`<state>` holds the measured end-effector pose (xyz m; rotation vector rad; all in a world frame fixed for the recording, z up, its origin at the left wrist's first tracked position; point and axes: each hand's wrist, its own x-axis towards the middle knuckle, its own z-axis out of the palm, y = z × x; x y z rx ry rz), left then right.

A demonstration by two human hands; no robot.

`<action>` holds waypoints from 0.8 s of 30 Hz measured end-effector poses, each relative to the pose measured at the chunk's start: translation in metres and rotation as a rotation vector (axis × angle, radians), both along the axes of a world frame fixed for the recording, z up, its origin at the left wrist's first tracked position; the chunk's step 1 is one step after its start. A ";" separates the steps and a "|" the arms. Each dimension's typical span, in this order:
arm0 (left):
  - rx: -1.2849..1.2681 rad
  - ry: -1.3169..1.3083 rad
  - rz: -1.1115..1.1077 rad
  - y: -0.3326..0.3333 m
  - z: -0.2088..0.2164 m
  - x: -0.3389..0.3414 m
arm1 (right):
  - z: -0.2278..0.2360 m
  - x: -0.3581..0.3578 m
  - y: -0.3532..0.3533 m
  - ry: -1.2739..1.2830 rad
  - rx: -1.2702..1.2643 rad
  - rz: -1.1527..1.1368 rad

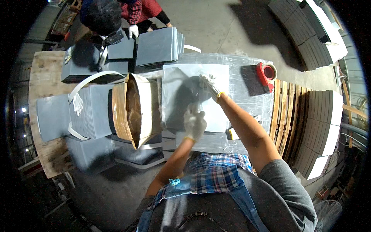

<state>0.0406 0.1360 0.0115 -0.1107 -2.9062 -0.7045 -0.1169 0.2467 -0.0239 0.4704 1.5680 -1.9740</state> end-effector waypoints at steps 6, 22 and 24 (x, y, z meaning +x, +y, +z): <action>-0.123 -0.046 0.002 0.005 0.002 -0.007 | -0.024 -0.002 0.012 0.030 -0.074 0.040; 0.134 -0.127 0.219 -0.023 -0.036 -0.036 | 0.005 -0.005 0.046 0.075 0.148 -0.070; 0.039 -0.089 0.101 -0.032 -0.041 -0.039 | 0.004 -0.002 0.047 0.230 0.291 -0.139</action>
